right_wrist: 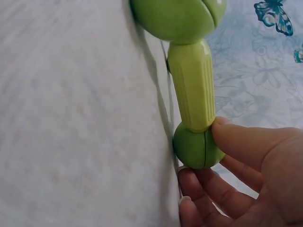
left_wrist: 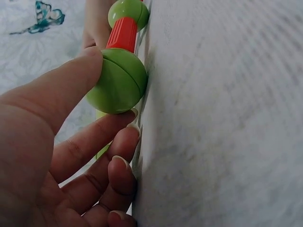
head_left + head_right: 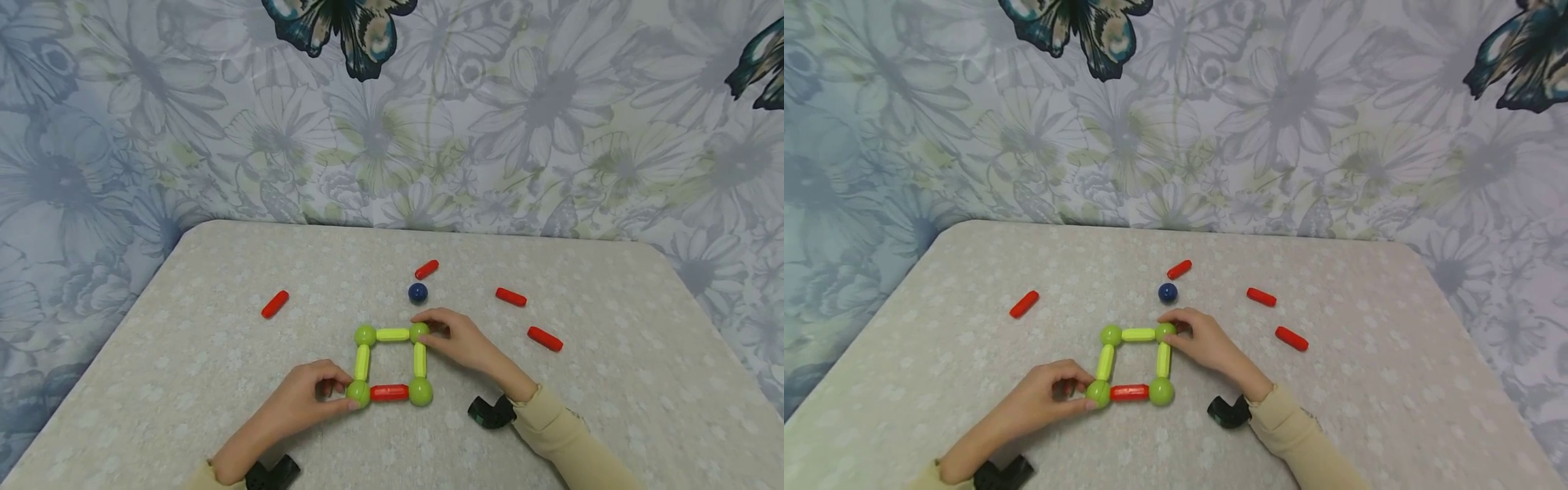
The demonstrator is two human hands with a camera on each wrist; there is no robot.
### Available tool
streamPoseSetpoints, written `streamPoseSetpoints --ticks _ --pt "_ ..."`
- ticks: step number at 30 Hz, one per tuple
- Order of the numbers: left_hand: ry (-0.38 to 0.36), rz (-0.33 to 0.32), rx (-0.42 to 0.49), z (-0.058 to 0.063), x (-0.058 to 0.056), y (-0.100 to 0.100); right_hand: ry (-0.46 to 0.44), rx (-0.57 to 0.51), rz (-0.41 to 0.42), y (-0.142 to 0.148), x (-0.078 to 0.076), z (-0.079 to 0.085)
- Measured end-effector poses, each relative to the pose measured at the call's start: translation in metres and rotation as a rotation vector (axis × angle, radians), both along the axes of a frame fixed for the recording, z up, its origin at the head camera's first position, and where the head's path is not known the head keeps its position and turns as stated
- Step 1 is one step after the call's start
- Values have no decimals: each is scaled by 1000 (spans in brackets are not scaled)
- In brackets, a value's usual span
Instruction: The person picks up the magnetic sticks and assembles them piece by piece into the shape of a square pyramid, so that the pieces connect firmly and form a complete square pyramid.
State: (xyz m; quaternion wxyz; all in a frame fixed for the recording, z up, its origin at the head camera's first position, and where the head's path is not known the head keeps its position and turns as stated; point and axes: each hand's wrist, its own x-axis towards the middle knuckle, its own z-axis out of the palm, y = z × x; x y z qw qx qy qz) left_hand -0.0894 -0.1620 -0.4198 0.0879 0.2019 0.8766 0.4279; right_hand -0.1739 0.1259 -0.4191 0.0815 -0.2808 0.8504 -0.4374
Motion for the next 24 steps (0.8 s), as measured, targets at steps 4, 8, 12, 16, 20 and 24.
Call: streamPoseSetpoints --ticks 4,8,12,16,20,24 --pt "0 -11 -7 0 -2 1 -30 -27 3 3 -4 -4" --pt "9 -55 8 5 -7 -3 -47 -42 0 4 -5 -5" --pt "87 -17 -27 17 -20 -20 -48 -43 4 4 -5 -5" --pt "206 209 -104 29 -47 -52 -45 -50 8 4 -5 -5" --pt "210 432 -188 30 -71 -84 -54 -67 16 3 -5 -7" --pt "115 481 -290 25 -86 -100 -63 -67 15 3 -5 -7"
